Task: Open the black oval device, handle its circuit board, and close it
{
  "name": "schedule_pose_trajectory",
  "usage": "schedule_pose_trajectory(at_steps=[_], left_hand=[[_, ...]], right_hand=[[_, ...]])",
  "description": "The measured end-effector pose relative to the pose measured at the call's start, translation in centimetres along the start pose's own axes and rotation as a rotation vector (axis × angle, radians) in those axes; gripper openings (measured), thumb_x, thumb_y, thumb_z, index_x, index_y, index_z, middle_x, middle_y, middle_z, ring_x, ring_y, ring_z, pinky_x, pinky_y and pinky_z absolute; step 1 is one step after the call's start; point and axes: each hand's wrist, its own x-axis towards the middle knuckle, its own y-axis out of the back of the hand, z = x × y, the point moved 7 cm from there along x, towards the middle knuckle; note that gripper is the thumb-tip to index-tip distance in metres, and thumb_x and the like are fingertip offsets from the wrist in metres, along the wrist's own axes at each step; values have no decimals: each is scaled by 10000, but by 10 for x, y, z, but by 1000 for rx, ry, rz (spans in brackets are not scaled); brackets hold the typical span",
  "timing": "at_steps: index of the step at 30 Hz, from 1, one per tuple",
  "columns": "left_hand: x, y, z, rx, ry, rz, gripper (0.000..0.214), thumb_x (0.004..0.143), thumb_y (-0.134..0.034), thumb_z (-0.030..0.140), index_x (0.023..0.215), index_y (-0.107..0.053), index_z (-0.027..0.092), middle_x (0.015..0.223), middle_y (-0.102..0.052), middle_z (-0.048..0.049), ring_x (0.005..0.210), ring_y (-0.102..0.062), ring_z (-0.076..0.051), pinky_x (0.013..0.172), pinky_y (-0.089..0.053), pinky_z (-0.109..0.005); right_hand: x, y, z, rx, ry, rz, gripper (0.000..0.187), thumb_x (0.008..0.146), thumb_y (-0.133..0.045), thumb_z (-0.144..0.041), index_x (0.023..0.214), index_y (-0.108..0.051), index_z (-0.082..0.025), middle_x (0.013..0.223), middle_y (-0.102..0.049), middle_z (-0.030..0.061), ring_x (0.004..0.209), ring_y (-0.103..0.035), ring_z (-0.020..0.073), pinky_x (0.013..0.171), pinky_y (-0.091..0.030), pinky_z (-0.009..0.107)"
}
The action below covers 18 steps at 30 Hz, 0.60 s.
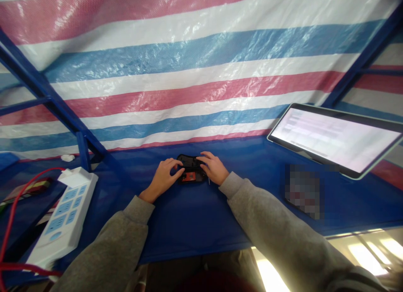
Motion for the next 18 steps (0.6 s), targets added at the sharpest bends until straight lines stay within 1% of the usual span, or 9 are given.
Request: schedule_pose_trajectory(at_steps=[3, 7, 9, 11, 13, 16, 18], left_hand=[[-1, -5, 8, 48, -95, -76, 229, 842, -605, 435, 918, -656, 225, 936, -639, -38, 907, -577, -225, 831, -406, -370], [-2, -10, 8, 81, -144, -126, 257, 818, -634, 470, 898, -668, 229, 976, -632, -44, 918, -555, -226, 825, -399, -374], [-2, -10, 8, 104, -163, -128, 255, 822, -634, 471, 904, -673, 233, 985, -631, -46, 924, -552, -223, 823, -401, -372], [-2, -7, 9, 114, -175, -100, 258, 834, -624, 472, 914, -673, 232, 995, -628, -51, 940, -558, -224, 834, -407, -375], [-3, -2, 11, 100, -184, -41, 255, 857, -605, 457, 952, -667, 229, 1032, -626, -60, 980, -564, -229, 865, -415, -381], [-4, 5, 14, 45, -191, 59, 247, 905, -558, 398, 1061, -636, 223, 1140, -623, -75, 1072, -565, -234, 936, -426, -389], [-5, 6, 14, 13, -179, 93, 262, 924, -532, 380, 1115, -613, 221, 1155, -636, -78, 1080, -580, -230, 956, -442, -385]], right_hand=[[0, 3, -1, -9, -23, 10, 328, 885, -516, -154, 1198, -604, -196, 1315, -529, 120, 1201, -525, 246, 981, -434, 450], [0, 7, -4, -9, -12, 56, 303, 870, -532, -157, 1155, -629, -190, 1256, -568, 119, 1177, -532, 251, 953, -430, 439], [-1, 11, -7, 2, 16, 99, 276, 868, -534, -166, 1118, -647, -192, 1222, -588, 115, 1141, -544, 246, 940, -426, 427], [-2, 15, -11, 19, 63, 138, 244, 874, -540, -194, 1088, -659, -191, 1191, -608, 105, 1106, -551, 237, 929, -417, 409], [-3, 17, -18, 35, 124, 147, 237, 880, -567, -259, 1087, -659, -189, 1163, -623, 95, 1074, -556, 227, 917, -406, 390], [-5, 13, -27, 21, 205, 73, 371, 849, -632, -386, 1164, -626, -189, 1131, -638, 95, 1031, -560, 228, 879, -397, 375], [-5, 9, -29, -5, 222, 22, 426, 841, -647, -397, 1211, -595, -191, 1107, -648, 98, 1017, -564, 228, 851, -390, 365]])
